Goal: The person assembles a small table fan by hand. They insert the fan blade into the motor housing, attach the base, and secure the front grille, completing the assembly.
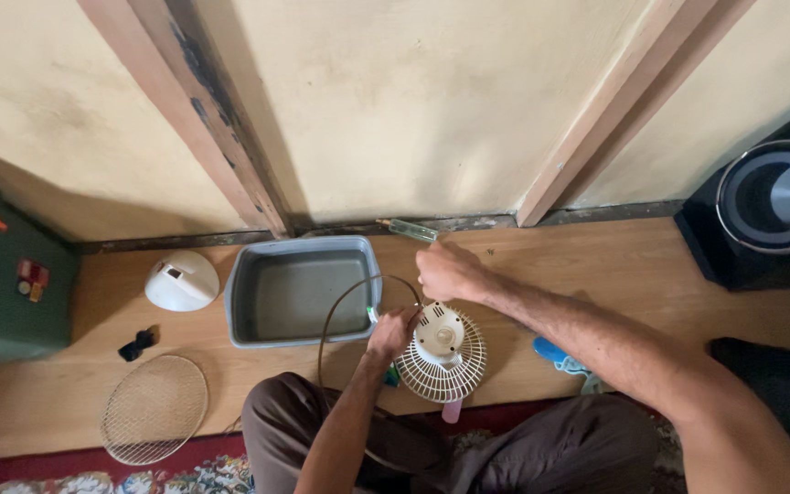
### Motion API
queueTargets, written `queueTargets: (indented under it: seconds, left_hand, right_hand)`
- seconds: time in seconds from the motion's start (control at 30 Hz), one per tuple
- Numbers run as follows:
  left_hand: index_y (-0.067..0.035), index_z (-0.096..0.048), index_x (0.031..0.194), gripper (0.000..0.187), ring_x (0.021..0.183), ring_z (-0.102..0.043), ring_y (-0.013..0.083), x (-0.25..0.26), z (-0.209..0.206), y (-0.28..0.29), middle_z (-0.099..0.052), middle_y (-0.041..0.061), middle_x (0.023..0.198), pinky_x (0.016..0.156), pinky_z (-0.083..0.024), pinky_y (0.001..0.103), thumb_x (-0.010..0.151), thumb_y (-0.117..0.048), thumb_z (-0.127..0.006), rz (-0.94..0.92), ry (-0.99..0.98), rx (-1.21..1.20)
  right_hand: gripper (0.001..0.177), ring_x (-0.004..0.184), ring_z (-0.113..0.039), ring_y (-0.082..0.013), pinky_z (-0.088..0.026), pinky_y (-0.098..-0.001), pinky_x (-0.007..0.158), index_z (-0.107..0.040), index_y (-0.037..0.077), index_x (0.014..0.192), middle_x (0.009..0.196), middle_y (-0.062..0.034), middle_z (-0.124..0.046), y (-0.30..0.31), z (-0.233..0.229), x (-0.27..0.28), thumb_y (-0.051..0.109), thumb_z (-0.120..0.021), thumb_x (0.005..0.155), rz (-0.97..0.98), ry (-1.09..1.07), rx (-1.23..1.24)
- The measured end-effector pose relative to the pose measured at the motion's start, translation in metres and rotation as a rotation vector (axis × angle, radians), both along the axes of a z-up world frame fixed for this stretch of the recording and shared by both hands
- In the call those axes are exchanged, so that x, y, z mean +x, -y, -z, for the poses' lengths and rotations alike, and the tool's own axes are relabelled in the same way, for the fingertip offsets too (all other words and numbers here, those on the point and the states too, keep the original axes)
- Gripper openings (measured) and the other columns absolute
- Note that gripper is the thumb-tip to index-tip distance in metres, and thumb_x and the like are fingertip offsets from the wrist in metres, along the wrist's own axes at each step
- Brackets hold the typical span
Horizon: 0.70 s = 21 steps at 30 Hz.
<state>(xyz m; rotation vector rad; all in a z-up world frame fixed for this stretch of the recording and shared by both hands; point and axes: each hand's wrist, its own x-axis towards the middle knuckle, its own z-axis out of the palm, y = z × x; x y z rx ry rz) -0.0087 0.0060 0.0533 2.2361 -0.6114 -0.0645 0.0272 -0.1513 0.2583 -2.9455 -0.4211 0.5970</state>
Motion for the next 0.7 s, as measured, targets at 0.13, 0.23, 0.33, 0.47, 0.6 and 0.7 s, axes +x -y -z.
queueTargets:
  seconds: [0.13, 0.23, 0.33, 0.47, 0.6, 0.7]
  left_hand:
    - [-0.004, -0.068, 0.116, 0.031, 0.075, -0.07, 0.044, -0.008, -0.034, 0.01, -0.072, 0.021, 0.088, 0.065, -0.056, 0.053, 0.096, -0.028, -0.068, -0.046, 0.227, -0.178]
    - [-0.008, -0.072, 0.11, 0.02, 0.066, -0.071, 0.0398, 0.001, -0.045, 0.017, -0.071, 0.018, 0.076, 0.059, -0.057, 0.049, 0.1, -0.025, -0.066, -0.083, 0.239, -0.2]
    - [-0.011, -0.074, 0.108, 0.017, 0.059, -0.071, 0.0377, 0.008, -0.039, 0.005, -0.074, 0.017, 0.076, 0.052, -0.057, 0.048, 0.097, -0.022, -0.067, 0.005, 0.204, -0.234]
    - [-0.012, -0.075, 0.1, 0.01, 0.062, -0.071, 0.0357, 0.021, -0.018, 0.003, -0.073, 0.015, 0.077, 0.057, -0.058, 0.047, 0.096, -0.018, -0.068, 0.052, 0.225, -0.147]
    - [-0.012, -0.075, 0.101, 0.009, 0.071, -0.071, 0.0389, 0.021, -0.024, -0.002, -0.073, 0.015, 0.085, 0.061, -0.058, 0.047, 0.095, -0.016, -0.07, 0.116, 0.24, -0.213]
    - [-0.012, -0.075, 0.106, 0.016, 0.074, -0.07, 0.0402, 0.02, -0.041, -0.007, -0.073, 0.016, 0.087, 0.063, -0.057, 0.048, 0.092, -0.014, -0.068, 0.194, 0.225, -0.22]
  right_hand:
    - [0.016, 0.06, -0.071, -0.0239, -0.057, -0.0351, 0.044, -0.075, 0.0, 0.088, 0.074, -0.0149, -0.072, -0.002, -0.003, -0.008, 0.014, -0.071, 0.09, 0.003, 0.018, 0.01]
    - [0.017, 0.066, -0.073, -0.0267, -0.056, -0.0377, 0.049, -0.071, 0.0, 0.095, 0.08, -0.0166, -0.074, -0.003, -0.018, -0.014, 0.015, -0.073, 0.088, -0.124, 0.069, -0.046]
    - [0.027, 0.07, -0.073, -0.0295, -0.058, -0.0398, 0.05, -0.066, -0.002, 0.1, 0.084, -0.0181, -0.072, 0.0, -0.02, -0.012, 0.019, -0.075, 0.086, -0.409, 0.217, -0.106]
    - [0.018, 0.074, -0.073, -0.0291, -0.06, -0.0396, 0.048, -0.07, 0.002, 0.088, 0.086, -0.0172, -0.069, 0.01, -0.011, 0.006, 0.02, -0.068, 0.089, -0.99, 0.356, -0.316]
    - [0.018, 0.076, -0.074, -0.0316, -0.059, -0.044, 0.059, -0.073, 0.005, 0.079, 0.083, -0.0163, -0.073, 0.02, -0.001, 0.015, 0.021, -0.069, 0.087, -1.011, 0.28, -0.211]
    - [0.014, 0.074, -0.075, -0.0302, -0.059, -0.041, 0.061, -0.074, 0.005, 0.081, 0.081, -0.0156, -0.076, 0.018, 0.0, 0.008, 0.019, -0.071, 0.081, -0.838, 0.175, -0.224]
